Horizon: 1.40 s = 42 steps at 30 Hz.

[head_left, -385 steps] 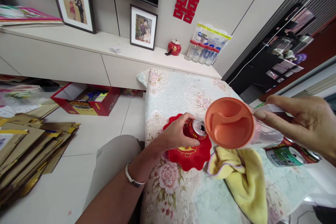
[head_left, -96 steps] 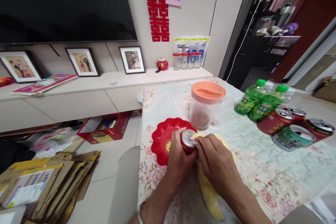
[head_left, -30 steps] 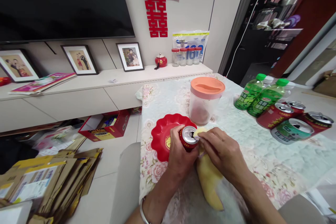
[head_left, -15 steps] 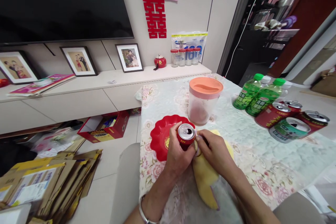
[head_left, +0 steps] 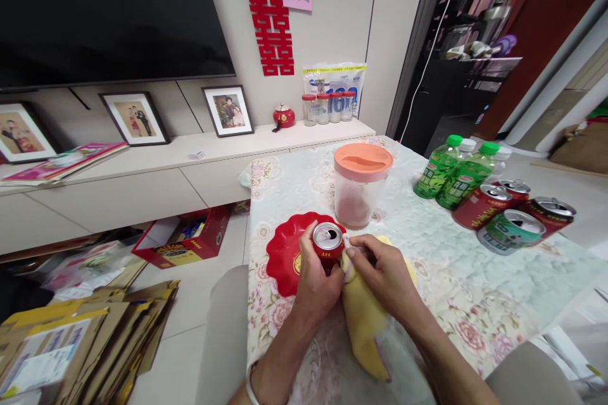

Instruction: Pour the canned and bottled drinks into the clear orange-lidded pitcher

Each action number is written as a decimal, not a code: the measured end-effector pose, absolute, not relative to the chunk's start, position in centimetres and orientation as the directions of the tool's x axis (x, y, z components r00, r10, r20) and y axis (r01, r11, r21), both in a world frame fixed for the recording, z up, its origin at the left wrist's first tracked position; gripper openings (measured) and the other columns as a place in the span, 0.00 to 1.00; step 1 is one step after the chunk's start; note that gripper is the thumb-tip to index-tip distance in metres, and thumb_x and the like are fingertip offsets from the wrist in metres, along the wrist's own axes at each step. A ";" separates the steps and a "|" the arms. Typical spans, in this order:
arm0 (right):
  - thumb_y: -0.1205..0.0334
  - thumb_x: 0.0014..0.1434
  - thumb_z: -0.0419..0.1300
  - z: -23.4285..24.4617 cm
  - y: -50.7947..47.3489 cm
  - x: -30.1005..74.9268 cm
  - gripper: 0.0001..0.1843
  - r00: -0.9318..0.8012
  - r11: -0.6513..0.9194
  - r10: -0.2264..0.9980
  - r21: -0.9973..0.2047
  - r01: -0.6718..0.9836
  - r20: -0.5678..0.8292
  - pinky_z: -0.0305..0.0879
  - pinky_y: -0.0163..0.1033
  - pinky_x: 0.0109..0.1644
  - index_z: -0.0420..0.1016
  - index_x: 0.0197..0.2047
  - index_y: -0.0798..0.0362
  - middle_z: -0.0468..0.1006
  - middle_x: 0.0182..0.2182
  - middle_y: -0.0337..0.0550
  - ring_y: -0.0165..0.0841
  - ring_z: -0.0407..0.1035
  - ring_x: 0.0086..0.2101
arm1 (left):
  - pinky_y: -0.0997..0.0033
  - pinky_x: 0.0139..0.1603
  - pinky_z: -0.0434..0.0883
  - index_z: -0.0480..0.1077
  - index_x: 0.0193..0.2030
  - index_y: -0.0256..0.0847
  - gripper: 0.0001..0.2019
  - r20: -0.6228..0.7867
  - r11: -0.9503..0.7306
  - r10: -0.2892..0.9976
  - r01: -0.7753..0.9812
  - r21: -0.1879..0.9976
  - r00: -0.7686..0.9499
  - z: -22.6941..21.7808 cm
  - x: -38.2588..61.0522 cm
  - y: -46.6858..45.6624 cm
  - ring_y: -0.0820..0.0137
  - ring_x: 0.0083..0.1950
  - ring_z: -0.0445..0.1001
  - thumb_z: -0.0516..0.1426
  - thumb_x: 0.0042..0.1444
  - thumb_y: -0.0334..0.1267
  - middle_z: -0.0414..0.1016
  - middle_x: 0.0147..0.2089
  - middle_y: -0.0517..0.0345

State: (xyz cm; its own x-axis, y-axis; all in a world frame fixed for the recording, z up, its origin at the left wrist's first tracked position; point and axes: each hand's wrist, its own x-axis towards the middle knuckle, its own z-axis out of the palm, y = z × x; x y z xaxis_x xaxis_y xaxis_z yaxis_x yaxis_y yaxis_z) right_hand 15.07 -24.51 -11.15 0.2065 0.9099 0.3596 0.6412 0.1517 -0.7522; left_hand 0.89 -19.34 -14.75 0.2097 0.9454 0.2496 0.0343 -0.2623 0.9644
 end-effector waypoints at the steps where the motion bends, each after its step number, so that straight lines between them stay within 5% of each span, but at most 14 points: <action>1: 0.57 0.69 0.57 -11.1 -24.5 14.9 0.11 0.217 0.168 0.902 -0.768 0.618 0.373 0.71 0.36 0.33 0.79 0.46 0.52 0.82 0.30 0.40 0.33 0.74 0.27 | 0.42 0.70 0.67 0.53 0.70 0.42 0.41 0.243 -0.257 0.945 0.037 0.966 0.218 -14.9 0.9 -19.3 0.50 0.68 0.70 0.62 0.50 0.32 0.67 0.67 0.39; 5: 0.58 0.69 0.59 -11.4 -24.4 14.4 0.11 0.248 0.227 0.868 -0.789 0.570 0.429 0.74 0.37 0.37 0.78 0.51 0.52 0.86 0.37 0.44 0.33 0.78 0.31 | 0.41 0.73 0.63 0.51 0.72 0.41 0.41 0.260 -0.280 0.939 0.059 0.958 0.227 -15.3 0.8 -19.3 0.49 0.71 0.66 0.62 0.52 0.34 0.63 0.69 0.38; 9: 0.58 0.69 0.57 -12.2 -24.0 14.5 0.11 0.252 0.184 0.877 -0.770 0.611 0.410 0.69 0.36 0.31 0.77 0.48 0.52 0.84 0.30 0.41 0.32 0.74 0.25 | 0.42 0.74 0.62 0.53 0.73 0.42 0.41 0.289 -0.318 0.930 0.104 0.943 0.226 -15.3 0.5 -19.2 0.48 0.74 0.62 0.62 0.53 0.34 0.61 0.70 0.39; 14: 0.61 0.67 0.54 -12.6 -23.8 14.6 0.10 0.210 0.138 0.901 -0.710 0.691 0.379 0.67 0.42 0.37 0.78 0.40 0.52 0.84 0.34 0.47 0.40 0.77 0.33 | 0.43 0.72 0.64 0.53 0.74 0.44 0.44 0.196 -0.234 0.941 0.112 0.966 0.274 -14.8 -0.2 -18.4 0.48 0.71 0.66 0.63 0.49 0.30 0.63 0.68 0.42; 18: 0.63 0.66 0.53 -12.8 -23.7 14.5 0.12 0.198 0.125 0.906 -0.684 0.718 0.374 0.65 0.44 0.36 0.77 0.35 0.53 0.82 0.33 0.51 0.44 0.76 0.33 | 0.44 0.70 0.65 0.63 0.67 0.43 0.39 0.169 -0.213 0.930 0.105 0.971 0.325 -14.2 -0.8 -17.5 0.49 0.67 0.69 0.63 0.44 0.27 0.67 0.62 0.46; 22: 0.62 0.67 0.56 -12.8 -23.8 14.8 0.11 0.213 0.178 0.886 -0.726 0.664 0.412 0.70 0.42 0.39 0.80 0.42 0.53 0.84 0.36 0.47 0.40 0.78 0.35 | 0.48 0.65 0.69 0.70 0.56 0.41 0.30 0.186 -0.234 0.935 0.132 0.963 0.301 -13.5 -0.7 -17.3 0.52 0.59 0.74 0.66 0.43 0.29 0.70 0.54 0.51; 27: 0.60 0.71 0.58 -11.6 -24.6 14.8 0.11 0.242 0.272 0.838 -0.759 0.592 0.489 0.73 0.37 0.39 0.80 0.50 0.53 0.84 0.37 0.43 0.34 0.78 0.35 | 0.53 0.63 0.71 0.70 0.56 0.43 0.30 0.248 -0.273 0.928 0.054 0.961 0.280 -12.9 -0.3 -17.8 0.56 0.58 0.75 0.69 0.44 0.31 0.71 0.53 0.53; 33: 0.71 0.68 0.61 -9.9 -25.2 14.4 0.11 0.139 0.513 0.664 -0.583 0.629 0.735 0.74 0.34 0.45 0.79 0.52 0.52 0.84 0.40 0.42 0.31 0.79 0.40 | 0.57 0.56 0.76 0.68 0.59 0.45 0.33 0.212 -0.194 0.919 -0.086 0.977 0.333 -12.6 -0.5 -18.5 0.56 0.55 0.78 0.71 0.45 0.34 0.76 0.53 0.51; 42: 0.76 0.67 0.61 -9.6 -25.2 14.7 0.13 0.056 0.568 0.576 -0.448 0.691 0.816 0.76 0.36 0.41 0.78 0.52 0.53 0.84 0.38 0.47 0.33 0.79 0.38 | 0.63 0.48 0.78 0.65 0.55 0.45 0.30 0.096 -0.011 0.909 -0.205 0.979 0.405 -10.4 -0.1 -20.0 0.61 0.48 0.81 0.69 0.45 0.32 0.79 0.47 0.58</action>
State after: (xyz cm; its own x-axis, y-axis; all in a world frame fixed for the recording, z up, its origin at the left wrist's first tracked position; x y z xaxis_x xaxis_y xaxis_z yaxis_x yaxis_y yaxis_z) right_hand 14.72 -25.21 -9.61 0.0559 0.5756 0.8158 0.6908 0.5676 -0.4478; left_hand -0.13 -19.99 -10.45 0.4054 0.9091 0.0955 -0.2053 -0.0112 0.9786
